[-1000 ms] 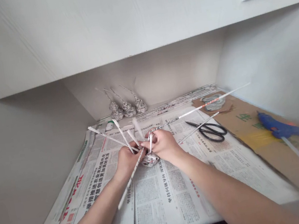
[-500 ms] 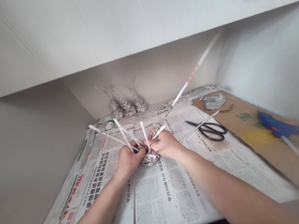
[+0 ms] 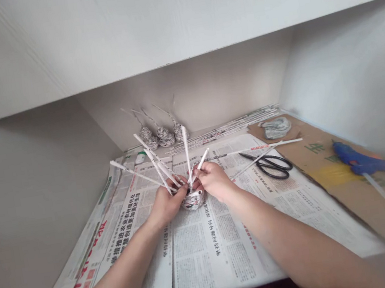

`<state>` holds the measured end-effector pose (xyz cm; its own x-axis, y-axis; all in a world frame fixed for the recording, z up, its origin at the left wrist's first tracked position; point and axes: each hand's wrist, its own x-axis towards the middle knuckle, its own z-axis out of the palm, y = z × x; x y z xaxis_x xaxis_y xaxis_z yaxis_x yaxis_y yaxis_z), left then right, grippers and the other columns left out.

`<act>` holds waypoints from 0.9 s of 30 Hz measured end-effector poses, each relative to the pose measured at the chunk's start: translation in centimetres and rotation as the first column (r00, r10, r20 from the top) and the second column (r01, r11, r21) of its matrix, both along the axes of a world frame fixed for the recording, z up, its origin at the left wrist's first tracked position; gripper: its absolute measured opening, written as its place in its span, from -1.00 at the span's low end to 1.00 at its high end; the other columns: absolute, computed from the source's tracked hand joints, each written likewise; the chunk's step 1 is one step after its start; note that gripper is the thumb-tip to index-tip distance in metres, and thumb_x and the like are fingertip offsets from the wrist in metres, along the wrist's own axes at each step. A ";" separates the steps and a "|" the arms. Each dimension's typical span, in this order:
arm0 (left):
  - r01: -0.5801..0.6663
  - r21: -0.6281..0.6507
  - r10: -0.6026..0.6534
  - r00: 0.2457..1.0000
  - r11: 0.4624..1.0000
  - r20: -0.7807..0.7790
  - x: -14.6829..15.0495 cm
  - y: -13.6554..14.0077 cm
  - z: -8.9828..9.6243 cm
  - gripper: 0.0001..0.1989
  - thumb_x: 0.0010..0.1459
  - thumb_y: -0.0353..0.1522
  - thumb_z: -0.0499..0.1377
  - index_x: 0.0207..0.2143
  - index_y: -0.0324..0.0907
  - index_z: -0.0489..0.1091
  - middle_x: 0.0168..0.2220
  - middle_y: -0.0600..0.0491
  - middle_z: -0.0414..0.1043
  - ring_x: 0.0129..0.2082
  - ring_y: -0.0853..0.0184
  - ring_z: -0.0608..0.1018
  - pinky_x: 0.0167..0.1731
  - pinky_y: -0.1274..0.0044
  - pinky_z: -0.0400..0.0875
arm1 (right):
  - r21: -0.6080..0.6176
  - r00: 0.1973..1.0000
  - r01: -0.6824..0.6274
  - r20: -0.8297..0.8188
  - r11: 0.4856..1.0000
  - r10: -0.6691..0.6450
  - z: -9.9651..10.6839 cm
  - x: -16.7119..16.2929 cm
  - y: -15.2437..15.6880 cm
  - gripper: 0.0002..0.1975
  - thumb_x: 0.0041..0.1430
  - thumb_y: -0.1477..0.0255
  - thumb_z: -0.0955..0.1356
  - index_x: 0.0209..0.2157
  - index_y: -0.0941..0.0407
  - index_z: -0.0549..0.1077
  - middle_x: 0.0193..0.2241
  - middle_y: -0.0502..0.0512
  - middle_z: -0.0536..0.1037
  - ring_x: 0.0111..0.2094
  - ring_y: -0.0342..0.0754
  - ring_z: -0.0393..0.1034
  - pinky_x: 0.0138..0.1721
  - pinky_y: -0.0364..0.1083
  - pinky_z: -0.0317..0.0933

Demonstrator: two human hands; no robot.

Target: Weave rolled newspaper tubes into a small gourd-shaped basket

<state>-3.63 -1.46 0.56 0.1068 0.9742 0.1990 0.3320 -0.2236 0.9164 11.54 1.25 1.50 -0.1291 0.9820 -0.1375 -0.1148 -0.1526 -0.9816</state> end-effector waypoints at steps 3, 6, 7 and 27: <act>0.038 0.031 -0.038 0.999 0.999 0.004 0.0 -0.2 0.1 -0.87 0.06 -0.35 0.15 -0.32 -0.22 0.39 -0.46 0.10 0.42 -0.48 0.42 0.43 -0.43 0.61 0.31 | -0.070 0.998 0.025 -0.056 0.997 -0.029 0.0 0.0 0.3 -0.89 0.15 0.45 0.31 -0.36 0.20 0.44 -0.66 0.00 0.46 -0.69 -0.20 0.31 -0.70 -0.26 0.19; 0.088 -0.002 -0.087 0.996 0.996 0.033 -0.1 -0.2 0.2 -0.84 0.07 -0.32 0.17 -0.31 -0.23 0.41 -0.46 0.10 0.43 -0.50 0.43 0.43 -0.44 0.60 0.32 | -0.095 0.993 0.051 -0.103 0.994 -0.060 -0.2 0.2 0.6 -0.81 0.14 0.32 0.35 -0.41 0.18 0.41 -0.69 -0.02 0.43 -0.72 -0.21 0.28 -0.76 -0.26 0.15; 0.101 -0.019 -0.100 0.994 0.995 0.047 -0.1 -0.2 0.2 -0.83 0.06 -0.31 0.19 -0.31 -0.23 0.42 -0.46 0.10 0.44 -0.51 0.42 0.43 -0.44 0.60 0.32 | -0.094 0.992 0.064 -0.104 0.994 -0.073 -0.2 0.2 0.6 -0.78 0.13 0.29 0.36 -0.42 0.18 0.41 -0.67 -0.02 0.44 -0.73 -0.21 0.27 -0.77 -0.26 0.13; 0.021 0.022 -0.022 0.998 1.000 0.058 -0.1 -0.1 0.2 -0.84 -0.05 -0.32 0.29 -0.42 -0.24 0.49 -0.43 0.03 0.53 -0.40 0.35 0.52 -0.34 0.56 0.38 | 0.076 0.984 -0.087 0.162 0.993 0.074 -0.4 0.9 0.5 -0.71 -0.11 0.20 0.47 -0.49 0.15 0.49 -0.75 -0.01 0.45 -0.75 -0.17 0.27 -0.78 -0.22 0.08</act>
